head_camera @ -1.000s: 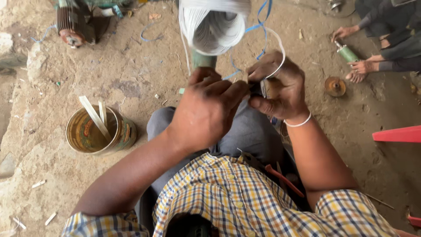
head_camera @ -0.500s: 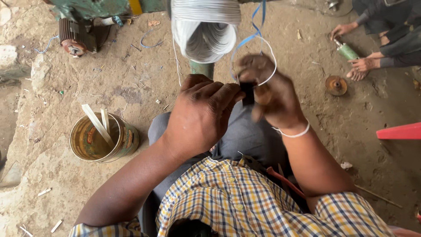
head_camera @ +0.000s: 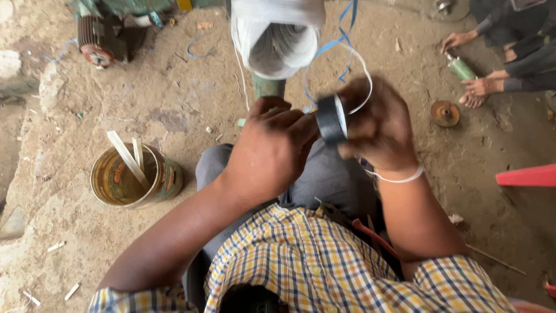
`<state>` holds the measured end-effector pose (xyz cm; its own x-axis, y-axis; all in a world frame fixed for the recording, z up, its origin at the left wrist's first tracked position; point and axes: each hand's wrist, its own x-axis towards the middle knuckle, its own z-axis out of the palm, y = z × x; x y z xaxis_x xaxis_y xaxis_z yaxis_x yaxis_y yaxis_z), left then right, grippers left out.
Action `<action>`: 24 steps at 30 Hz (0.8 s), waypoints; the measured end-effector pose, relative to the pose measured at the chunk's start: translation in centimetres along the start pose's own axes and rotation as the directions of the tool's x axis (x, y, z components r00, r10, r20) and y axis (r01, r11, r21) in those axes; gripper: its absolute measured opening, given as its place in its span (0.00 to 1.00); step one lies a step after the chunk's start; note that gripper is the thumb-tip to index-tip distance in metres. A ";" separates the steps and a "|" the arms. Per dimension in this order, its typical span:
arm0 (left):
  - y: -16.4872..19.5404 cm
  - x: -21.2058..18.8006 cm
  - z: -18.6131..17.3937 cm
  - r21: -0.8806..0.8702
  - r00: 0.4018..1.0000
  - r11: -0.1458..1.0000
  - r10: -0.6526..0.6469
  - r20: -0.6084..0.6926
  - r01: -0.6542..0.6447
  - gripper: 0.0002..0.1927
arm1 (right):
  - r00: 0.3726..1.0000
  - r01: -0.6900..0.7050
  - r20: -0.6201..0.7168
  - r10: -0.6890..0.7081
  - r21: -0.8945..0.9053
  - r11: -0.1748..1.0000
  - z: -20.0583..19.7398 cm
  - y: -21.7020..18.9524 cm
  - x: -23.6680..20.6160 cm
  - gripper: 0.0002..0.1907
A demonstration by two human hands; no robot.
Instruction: The person sits at a wire winding machine and wraps black tape by hand around a bundle of white wire, pressing the tape down along the coil. They rub the wire end with an orange sanding block, then tie a blue ribbon around the wound wire spool.
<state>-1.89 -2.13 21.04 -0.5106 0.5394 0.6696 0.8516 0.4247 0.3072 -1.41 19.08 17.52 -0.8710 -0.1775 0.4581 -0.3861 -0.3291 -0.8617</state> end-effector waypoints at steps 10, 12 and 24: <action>0.2 0.2 -0.6 -0.118 0.997 0.990 -0.081 0.008 0.081 0.06 | 0.964 0.188 0.210 -0.164 -0.100 0.977 -0.7 1.6 -0.2 0.26; 0.3 0.1 -0.3 -0.117 0.999 0.992 -0.042 0.001 0.042 0.06 | 0.936 0.329 0.223 -0.271 -0.285 0.900 -1.6 1.8 -0.2 0.23; 0.3 0.1 0.0 0.015 0.998 1.000 -0.028 0.053 0.027 0.05 | 0.981 -0.004 -0.191 -0.035 -0.199 0.980 -0.6 1.6 -0.1 0.24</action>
<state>-1.68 -1.97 21.17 -0.5398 0.5650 0.6240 0.8355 0.4499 0.3155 -2.12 19.16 15.95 -0.8991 0.0142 0.4376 -0.4352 -0.1373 -0.8898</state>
